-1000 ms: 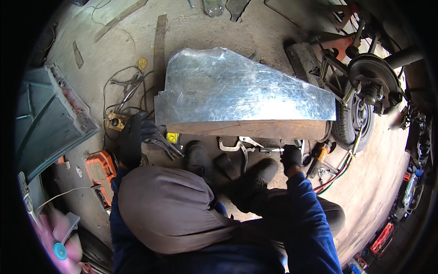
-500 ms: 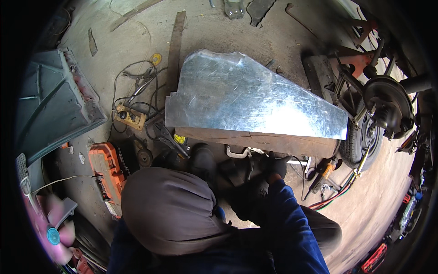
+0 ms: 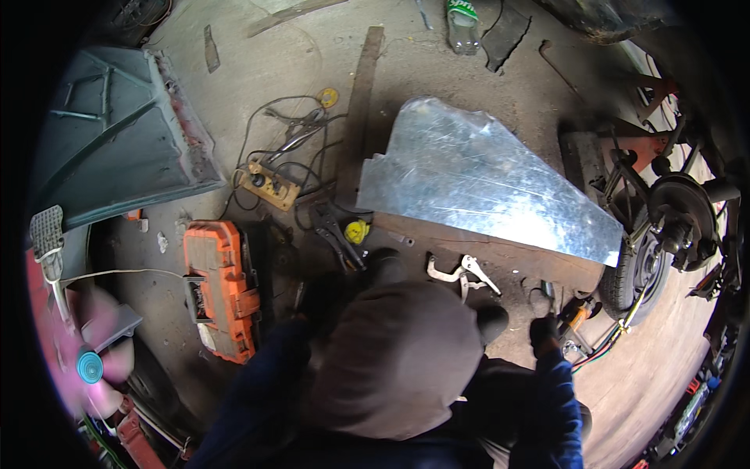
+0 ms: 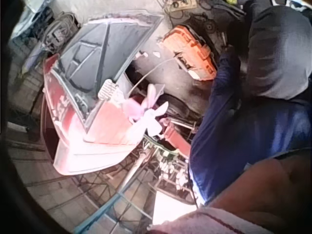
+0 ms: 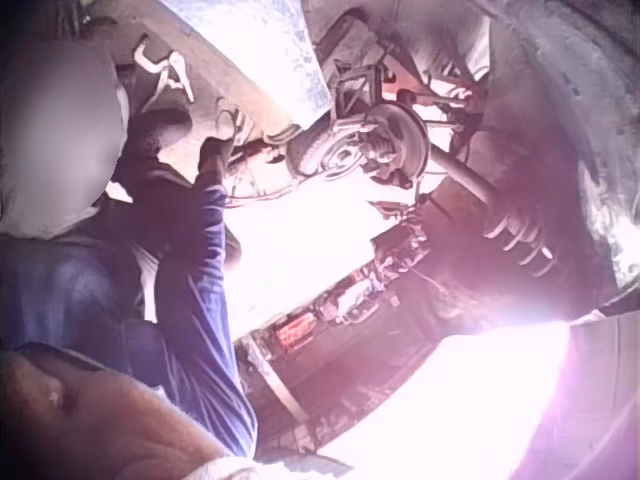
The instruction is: The person sits on the floor and uses a hammer and metal file to shape a sheet of metal resting on a wooden block. They repeatedly strike and file the metal to refine its edges and surface.
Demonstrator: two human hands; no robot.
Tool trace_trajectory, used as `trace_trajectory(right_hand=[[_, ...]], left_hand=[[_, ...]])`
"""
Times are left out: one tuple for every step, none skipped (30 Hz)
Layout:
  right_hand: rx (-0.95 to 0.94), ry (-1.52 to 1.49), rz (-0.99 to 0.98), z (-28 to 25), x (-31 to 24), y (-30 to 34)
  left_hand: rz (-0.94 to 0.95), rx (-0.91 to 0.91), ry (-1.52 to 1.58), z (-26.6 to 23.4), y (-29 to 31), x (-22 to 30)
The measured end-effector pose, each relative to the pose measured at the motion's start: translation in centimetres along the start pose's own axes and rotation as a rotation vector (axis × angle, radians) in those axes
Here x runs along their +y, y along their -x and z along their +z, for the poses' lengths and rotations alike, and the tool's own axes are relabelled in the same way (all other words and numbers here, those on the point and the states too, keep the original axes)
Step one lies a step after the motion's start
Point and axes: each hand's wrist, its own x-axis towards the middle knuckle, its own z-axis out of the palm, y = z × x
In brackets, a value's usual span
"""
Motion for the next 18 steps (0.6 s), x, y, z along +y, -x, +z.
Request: trace_trajectory(right_hand=[[-0.017,-0.121,0.095,-1.1,2.2,1.2],[-0.035,-0.242,0.167,-2.5,4.2,2.2],[-0.102,-0.280,0.235,-4.0,5.6,3.0],[-0.090,-0.168,0.094,-5.8,6.8,4.0],[-0.090,-0.047,-0.011,-7.9,7.9,5.0],[-0.117,0.022,-0.116,-9.6,7.9,5.8],[-0.116,0.086,-0.233,-11.3,7.6,6.5],[-0.103,0.141,-0.366,-12.9,7.1,7.3],[-0.128,0.103,-0.419,-14.3,6.5,8.0],[-0.139,0.056,-0.491,-15.5,5.9,8.4],[-0.158,0.025,-0.574,-16.5,5.1,8.7],[-0.159,-0.114,-0.624,-17.3,4.4,8.9],[-0.181,-0.134,-0.690,-17.9,3.6,9.0],[-0.159,-0.129,-0.791,-18.5,3.2,9.4],[-0.159,-0.022,-0.855,-19.0,2.6,9.5],[-0.283,-0.366,-0.629,-19.4,2.2,10.0],[-0.404,-0.616,-0.354,-19.7,1.7,10.6],[-0.540,-0.863,-0.085,-20.1,1.3,10.9]], left_hand=[[0.038,0.000,-0.011,0.5,0.1,-0.5],[0.070,-0.003,-0.025,1.0,0.2,-1.1],[0.098,-0.002,-0.038,1.5,0.6,-1.6],[0.122,0.000,-0.049,1.8,0.9,-2.3],[0.143,0.002,-0.061,2.1,1.4,-2.9],[0.170,-0.005,-0.068,2.3,1.7,-3.3],[0.183,0.012,-0.083,2.5,2.1,-3.7],[0.196,0.028,-0.090,2.7,2.4,-3.8],[0.140,-0.010,-0.115,2.7,2.8,-3.9],[0.203,0.131,-0.142,2.5,3.0,-4.0],[0.201,0.209,-0.180,2.3,3.2,-4.0],[0.101,0.170,-0.220,1.8,3.2,-4.0],[0.091,0.256,-0.177,1.5,3.2,-4.0],[-0.014,0.223,-0.134,0.8,2.9,-4.1],[-0.066,0.241,-0.084,0.4,2.8,-4.2],[-0.107,0.205,-0.055,0.1,2.8,-4.2],[-0.095,0.224,-0.021,-0.1,2.6,-4.1],[-0.083,0.249,0.011,-0.3,2.5,-4.0]])
